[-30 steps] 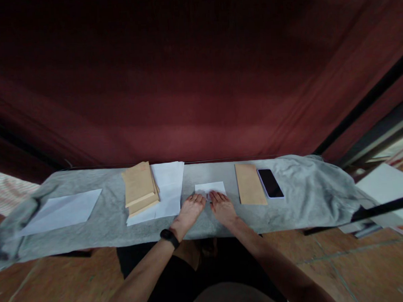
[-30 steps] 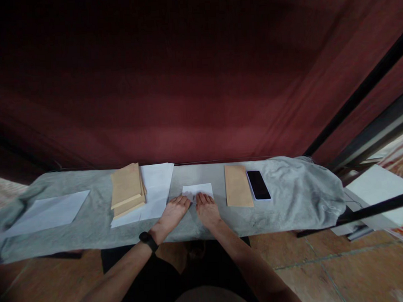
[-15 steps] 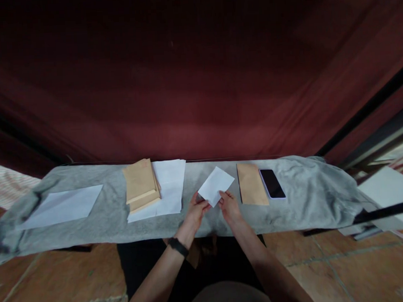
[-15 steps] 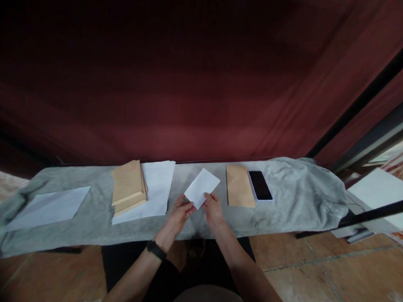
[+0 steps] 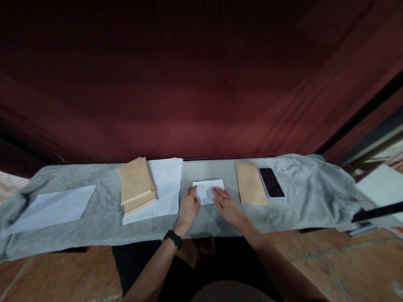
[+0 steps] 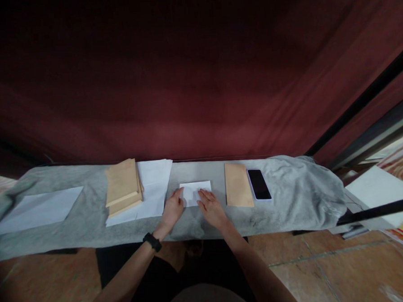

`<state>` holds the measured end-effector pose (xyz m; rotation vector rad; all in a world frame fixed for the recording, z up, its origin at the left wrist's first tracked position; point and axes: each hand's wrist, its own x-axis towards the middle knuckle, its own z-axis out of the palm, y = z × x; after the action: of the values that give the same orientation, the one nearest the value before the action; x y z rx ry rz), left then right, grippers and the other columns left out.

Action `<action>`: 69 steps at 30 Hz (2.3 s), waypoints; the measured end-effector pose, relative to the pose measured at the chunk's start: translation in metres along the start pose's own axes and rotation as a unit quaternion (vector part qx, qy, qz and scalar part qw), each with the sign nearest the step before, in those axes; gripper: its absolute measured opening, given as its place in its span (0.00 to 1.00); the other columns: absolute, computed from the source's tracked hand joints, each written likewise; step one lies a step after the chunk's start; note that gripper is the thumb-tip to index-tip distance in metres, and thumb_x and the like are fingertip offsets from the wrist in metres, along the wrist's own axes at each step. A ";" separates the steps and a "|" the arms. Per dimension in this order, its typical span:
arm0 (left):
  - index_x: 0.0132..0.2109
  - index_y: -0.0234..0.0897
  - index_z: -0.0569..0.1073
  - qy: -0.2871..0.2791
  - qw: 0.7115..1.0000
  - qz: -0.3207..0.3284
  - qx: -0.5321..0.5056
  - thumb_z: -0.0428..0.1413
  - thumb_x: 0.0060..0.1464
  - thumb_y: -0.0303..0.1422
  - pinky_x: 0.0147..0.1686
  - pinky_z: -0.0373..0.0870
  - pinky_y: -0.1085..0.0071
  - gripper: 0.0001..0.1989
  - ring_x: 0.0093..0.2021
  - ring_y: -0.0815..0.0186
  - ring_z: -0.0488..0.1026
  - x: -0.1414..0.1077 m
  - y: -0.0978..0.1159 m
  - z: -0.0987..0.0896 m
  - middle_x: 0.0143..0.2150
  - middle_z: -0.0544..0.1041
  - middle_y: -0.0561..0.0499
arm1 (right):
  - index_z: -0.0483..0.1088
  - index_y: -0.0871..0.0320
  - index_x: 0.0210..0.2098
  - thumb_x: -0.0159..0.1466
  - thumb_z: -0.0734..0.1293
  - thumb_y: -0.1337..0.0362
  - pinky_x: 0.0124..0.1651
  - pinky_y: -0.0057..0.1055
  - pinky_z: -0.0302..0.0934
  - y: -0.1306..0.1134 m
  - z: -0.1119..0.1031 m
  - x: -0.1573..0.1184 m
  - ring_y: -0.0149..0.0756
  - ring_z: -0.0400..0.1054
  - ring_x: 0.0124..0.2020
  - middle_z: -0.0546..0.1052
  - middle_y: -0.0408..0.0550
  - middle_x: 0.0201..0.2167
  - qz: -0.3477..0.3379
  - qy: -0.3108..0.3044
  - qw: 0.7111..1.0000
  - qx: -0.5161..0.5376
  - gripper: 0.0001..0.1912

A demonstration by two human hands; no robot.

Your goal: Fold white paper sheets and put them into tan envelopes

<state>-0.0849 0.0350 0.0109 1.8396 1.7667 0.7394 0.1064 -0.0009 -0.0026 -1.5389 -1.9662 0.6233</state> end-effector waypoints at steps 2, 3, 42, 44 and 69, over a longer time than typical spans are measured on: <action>0.64 0.31 0.69 0.010 0.999 0.017 0.040 0.47 0.58 0.19 0.64 0.65 0.50 0.28 0.63 0.51 0.70 -0.011 0.005 0.004 0.66 0.68 0.34 | 0.64 0.59 0.67 0.75 0.55 0.59 0.73 0.45 0.50 0.003 0.003 0.006 0.41 0.57 0.71 0.64 0.52 0.69 -0.038 -0.020 0.989 -0.141 0.25; 0.65 0.32 0.68 0.011 0.997 0.034 0.065 0.47 0.60 0.21 0.66 0.62 0.48 0.27 0.67 0.50 0.65 -0.015 0.007 0.007 0.70 0.64 0.35 | 0.64 0.59 0.68 0.75 0.54 0.59 0.73 0.46 0.49 0.005 0.005 0.008 0.41 0.56 0.71 0.63 0.52 0.70 -0.041 -0.026 0.983 -0.176 0.25; 0.73 0.27 0.54 -0.032 0.955 0.147 0.257 0.38 0.69 0.34 0.73 0.48 0.53 0.29 0.76 0.57 0.47 -0.007 -0.002 0.052 0.75 0.55 0.38 | 0.56 0.70 0.71 0.75 0.48 0.61 0.72 0.50 0.43 0.023 0.034 0.035 0.49 0.51 0.73 0.58 0.64 0.72 0.002 0.055 0.964 -0.261 0.30; 0.73 0.26 0.55 -0.038 0.954 0.149 0.257 0.38 0.68 0.31 0.73 0.48 0.55 0.29 0.76 0.56 0.47 -0.008 -0.003 0.054 0.75 0.54 0.37 | 0.57 0.66 0.71 0.75 0.46 0.62 0.73 0.46 0.43 0.011 0.041 0.035 0.45 0.50 0.73 0.58 0.60 0.72 -0.042 0.014 0.969 -0.243 0.29; 0.73 0.24 0.53 -0.012 0.953 0.086 0.291 0.38 0.71 0.43 0.74 0.45 0.59 0.33 0.76 0.57 0.45 -0.022 -0.015 0.031 0.76 0.51 0.38 | 0.53 0.71 0.71 0.75 0.52 0.55 0.71 0.49 0.49 0.039 0.035 0.003 0.50 0.56 0.70 0.61 0.67 0.70 -0.037 0.108 0.950 -0.292 0.33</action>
<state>-0.0752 0.0145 -0.0234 2.3904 1.9658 0.2567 0.1099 0.0106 -0.0538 -1.7609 -2.1271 -0.1842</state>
